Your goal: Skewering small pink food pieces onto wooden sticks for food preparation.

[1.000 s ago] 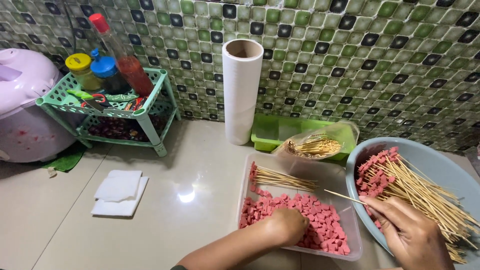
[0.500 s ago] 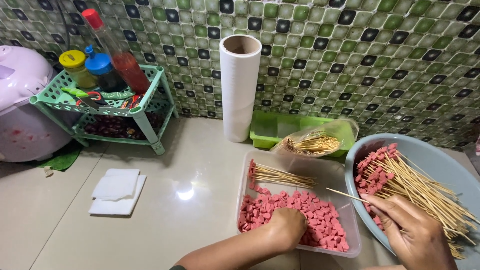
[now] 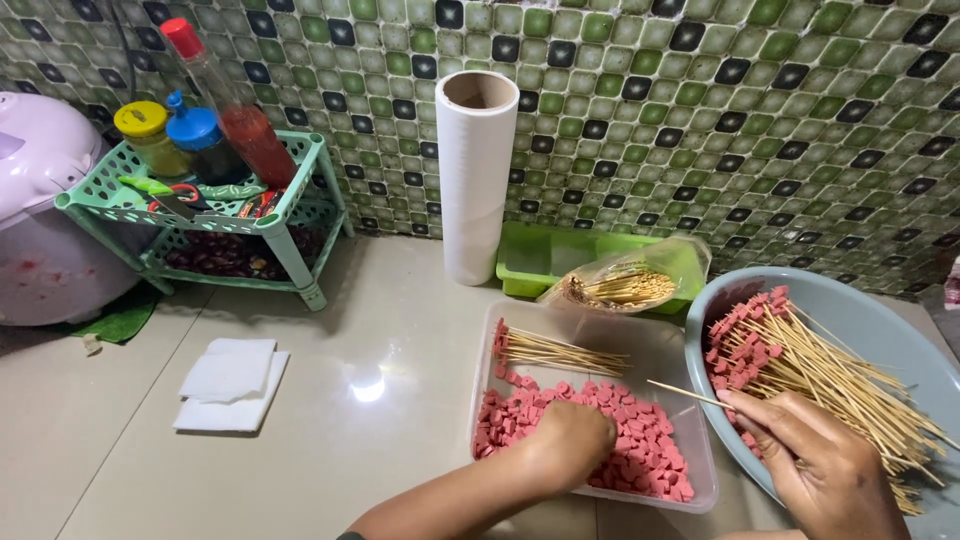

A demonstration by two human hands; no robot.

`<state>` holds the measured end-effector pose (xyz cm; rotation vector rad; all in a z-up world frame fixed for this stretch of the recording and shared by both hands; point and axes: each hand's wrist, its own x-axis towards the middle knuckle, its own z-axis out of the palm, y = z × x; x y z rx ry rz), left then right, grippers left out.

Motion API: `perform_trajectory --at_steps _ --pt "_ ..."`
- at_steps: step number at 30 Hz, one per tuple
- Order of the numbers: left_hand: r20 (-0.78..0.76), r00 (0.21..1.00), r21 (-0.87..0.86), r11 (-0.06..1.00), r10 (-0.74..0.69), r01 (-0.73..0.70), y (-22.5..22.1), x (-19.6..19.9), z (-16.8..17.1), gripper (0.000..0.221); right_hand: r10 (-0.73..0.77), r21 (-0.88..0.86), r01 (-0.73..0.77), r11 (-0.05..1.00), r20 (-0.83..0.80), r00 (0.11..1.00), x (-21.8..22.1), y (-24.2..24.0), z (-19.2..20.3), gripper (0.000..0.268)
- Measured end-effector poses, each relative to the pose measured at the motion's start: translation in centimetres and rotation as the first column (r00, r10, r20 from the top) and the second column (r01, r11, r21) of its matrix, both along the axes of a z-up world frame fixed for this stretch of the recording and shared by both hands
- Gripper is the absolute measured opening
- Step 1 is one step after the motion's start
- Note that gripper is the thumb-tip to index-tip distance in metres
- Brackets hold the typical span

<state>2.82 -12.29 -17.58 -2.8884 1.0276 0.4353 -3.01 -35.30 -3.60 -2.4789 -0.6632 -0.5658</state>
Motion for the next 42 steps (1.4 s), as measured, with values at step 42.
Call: perform_trajectory --at_steps 42 --pt "0.17 0.98 -0.983 0.083 0.099 0.162 10.5 -3.0 16.6 0.044 0.097 -0.043 -0.094 0.995 0.095 0.991 0.3 6.2 2.2 0.05"
